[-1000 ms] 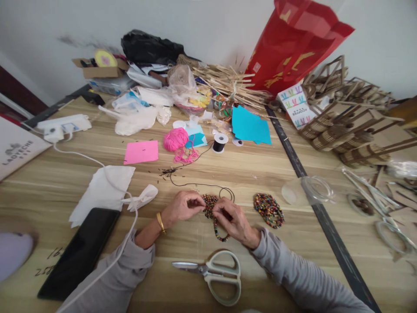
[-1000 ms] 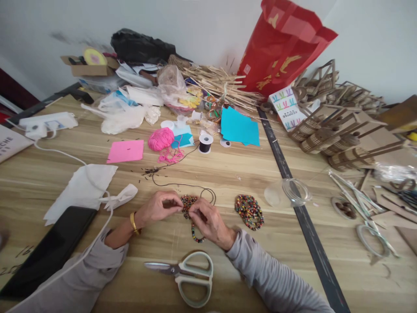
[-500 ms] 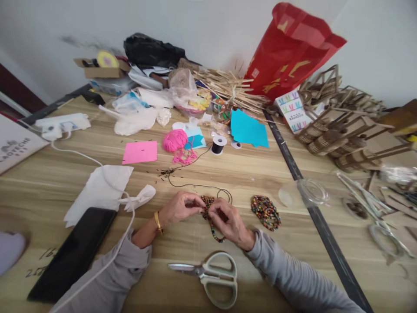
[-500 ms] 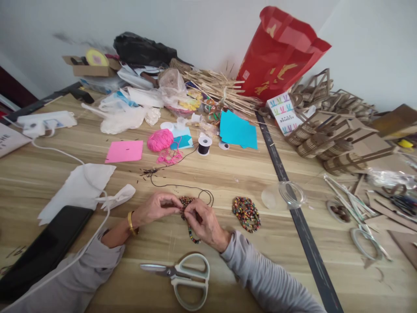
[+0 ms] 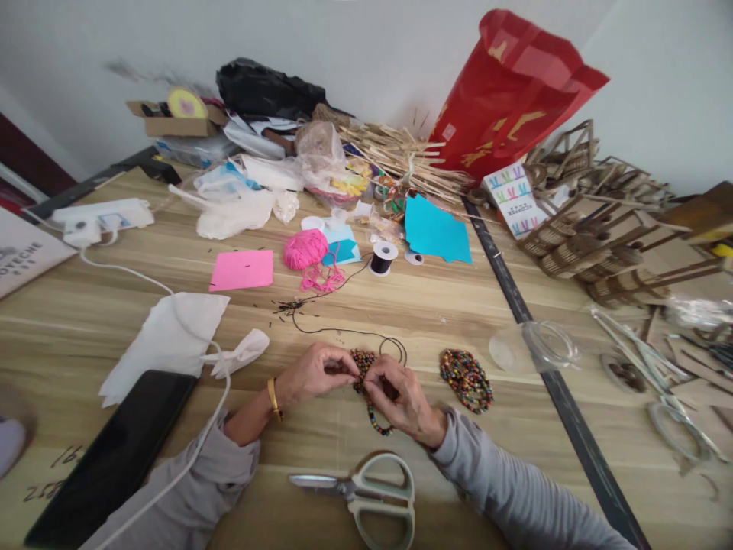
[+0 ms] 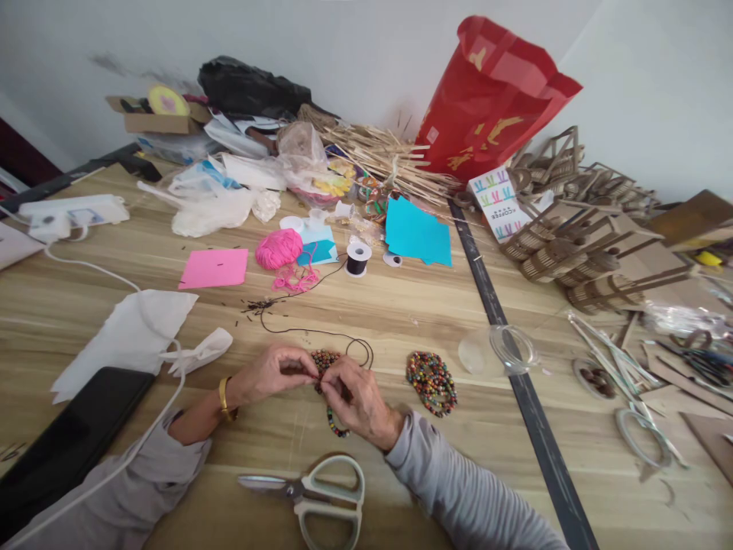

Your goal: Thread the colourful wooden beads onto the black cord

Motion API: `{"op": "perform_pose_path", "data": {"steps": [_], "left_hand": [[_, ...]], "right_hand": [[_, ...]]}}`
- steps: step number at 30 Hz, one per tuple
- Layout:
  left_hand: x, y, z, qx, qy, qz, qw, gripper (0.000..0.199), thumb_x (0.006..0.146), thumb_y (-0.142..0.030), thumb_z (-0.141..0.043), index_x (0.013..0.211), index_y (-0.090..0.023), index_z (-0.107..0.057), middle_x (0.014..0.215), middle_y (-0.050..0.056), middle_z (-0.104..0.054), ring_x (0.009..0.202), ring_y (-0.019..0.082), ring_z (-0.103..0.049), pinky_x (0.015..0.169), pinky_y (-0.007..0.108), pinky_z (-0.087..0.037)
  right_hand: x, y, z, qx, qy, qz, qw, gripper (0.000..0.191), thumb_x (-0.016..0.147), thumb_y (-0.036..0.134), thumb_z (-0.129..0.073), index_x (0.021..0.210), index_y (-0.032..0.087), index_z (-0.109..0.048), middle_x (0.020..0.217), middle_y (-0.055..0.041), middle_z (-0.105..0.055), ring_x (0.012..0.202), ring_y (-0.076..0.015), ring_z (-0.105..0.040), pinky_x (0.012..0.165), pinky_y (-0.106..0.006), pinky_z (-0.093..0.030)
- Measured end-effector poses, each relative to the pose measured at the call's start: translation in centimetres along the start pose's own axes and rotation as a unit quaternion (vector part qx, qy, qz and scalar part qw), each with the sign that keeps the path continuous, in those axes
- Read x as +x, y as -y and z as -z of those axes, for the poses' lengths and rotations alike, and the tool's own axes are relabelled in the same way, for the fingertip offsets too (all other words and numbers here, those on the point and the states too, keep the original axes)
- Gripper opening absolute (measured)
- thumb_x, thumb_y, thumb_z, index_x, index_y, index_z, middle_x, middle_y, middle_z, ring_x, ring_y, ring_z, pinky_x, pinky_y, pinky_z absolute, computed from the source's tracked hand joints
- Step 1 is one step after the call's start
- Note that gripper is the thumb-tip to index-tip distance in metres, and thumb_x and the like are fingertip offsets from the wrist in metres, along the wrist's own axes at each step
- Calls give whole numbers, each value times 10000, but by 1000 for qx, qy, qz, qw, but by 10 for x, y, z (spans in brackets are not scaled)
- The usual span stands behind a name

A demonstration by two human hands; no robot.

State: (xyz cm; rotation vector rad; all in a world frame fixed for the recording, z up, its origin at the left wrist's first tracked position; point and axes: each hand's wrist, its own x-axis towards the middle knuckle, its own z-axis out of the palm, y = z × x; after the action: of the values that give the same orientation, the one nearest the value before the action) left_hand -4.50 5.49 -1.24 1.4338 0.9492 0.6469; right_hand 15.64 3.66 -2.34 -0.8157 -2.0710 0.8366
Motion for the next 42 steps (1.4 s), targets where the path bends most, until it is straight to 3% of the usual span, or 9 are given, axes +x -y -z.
{"op": "perform_pose_path", "data": {"steps": [42], "left_hand": [[-1,3,-1,-5,11,-1,1000,99,704,-186,-669,761,-106,-683,732,43,-696,670,127,-620,656,226,-488]], "right_hand": [[-4,-3,-1,6,21,1,1000,97,893,173,-488,813,184,-541,721,-39,-563,666,-146,-520,596,-257,-428]]}}
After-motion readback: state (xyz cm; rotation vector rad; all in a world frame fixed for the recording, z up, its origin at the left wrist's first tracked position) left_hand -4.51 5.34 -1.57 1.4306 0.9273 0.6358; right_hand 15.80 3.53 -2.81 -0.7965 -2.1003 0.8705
